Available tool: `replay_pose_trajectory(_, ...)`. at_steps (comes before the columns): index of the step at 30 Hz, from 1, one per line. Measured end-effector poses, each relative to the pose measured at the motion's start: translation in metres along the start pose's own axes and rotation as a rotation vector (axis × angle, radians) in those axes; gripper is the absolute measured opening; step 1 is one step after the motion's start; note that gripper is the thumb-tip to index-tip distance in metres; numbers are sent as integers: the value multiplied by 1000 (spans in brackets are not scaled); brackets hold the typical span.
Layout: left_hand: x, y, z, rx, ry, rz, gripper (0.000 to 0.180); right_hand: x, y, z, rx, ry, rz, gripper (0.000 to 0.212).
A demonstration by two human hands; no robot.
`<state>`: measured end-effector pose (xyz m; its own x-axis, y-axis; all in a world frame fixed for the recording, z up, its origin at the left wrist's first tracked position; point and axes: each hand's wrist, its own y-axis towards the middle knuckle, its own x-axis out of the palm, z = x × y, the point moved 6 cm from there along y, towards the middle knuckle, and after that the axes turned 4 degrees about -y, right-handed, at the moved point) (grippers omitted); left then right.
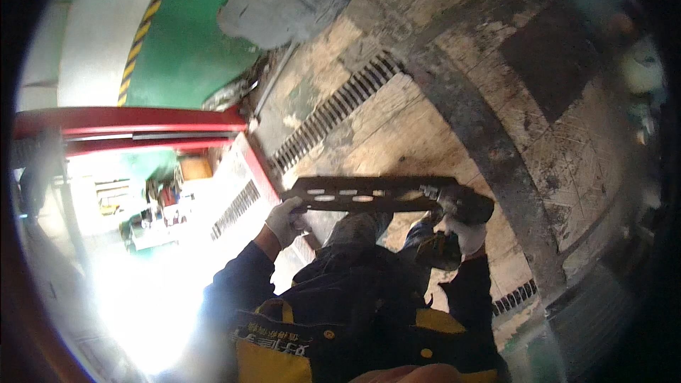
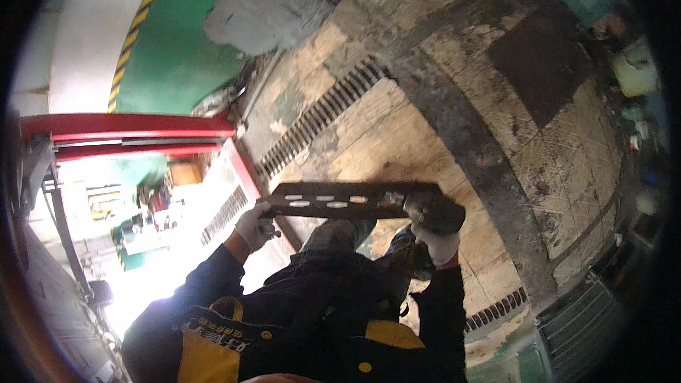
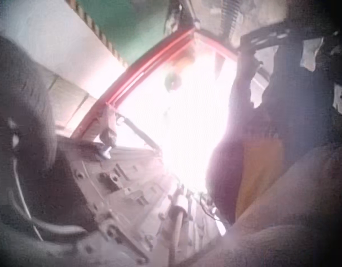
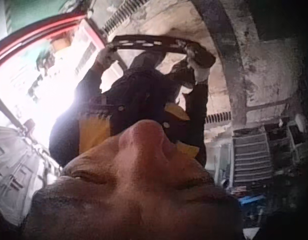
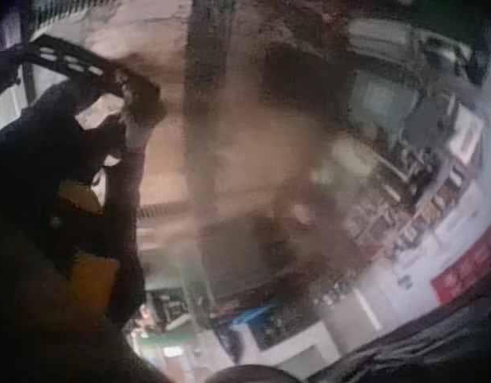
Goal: The person uses a cordless impact wrench to remove bolts from a car's underbody shield while the vehicle is raised on a lift. After removing several bolts, the person detaches the shield and places it on the floor.
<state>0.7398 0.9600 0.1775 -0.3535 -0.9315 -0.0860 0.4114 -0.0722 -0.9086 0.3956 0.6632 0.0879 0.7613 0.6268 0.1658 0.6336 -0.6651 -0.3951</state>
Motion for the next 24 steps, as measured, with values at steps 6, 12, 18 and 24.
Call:
replay_pose_trajectory(6,-21,66,66,61,-190,-88,26,66,154,-48,-293,-635,-268,22)
replay_pose_trajectory(12,-21,173,192,45,-309,-108,18,143,309,-117,-678,-847,-274,17)
replay_pose_trajectory(18,21,227,319,103,-276,-54,29,196,487,-182,-660,-612,-395,14)
replay_pose_trajectory(24,66,308,432,110,-549,-99,31,264,681,-236,90,-392,-478,10)
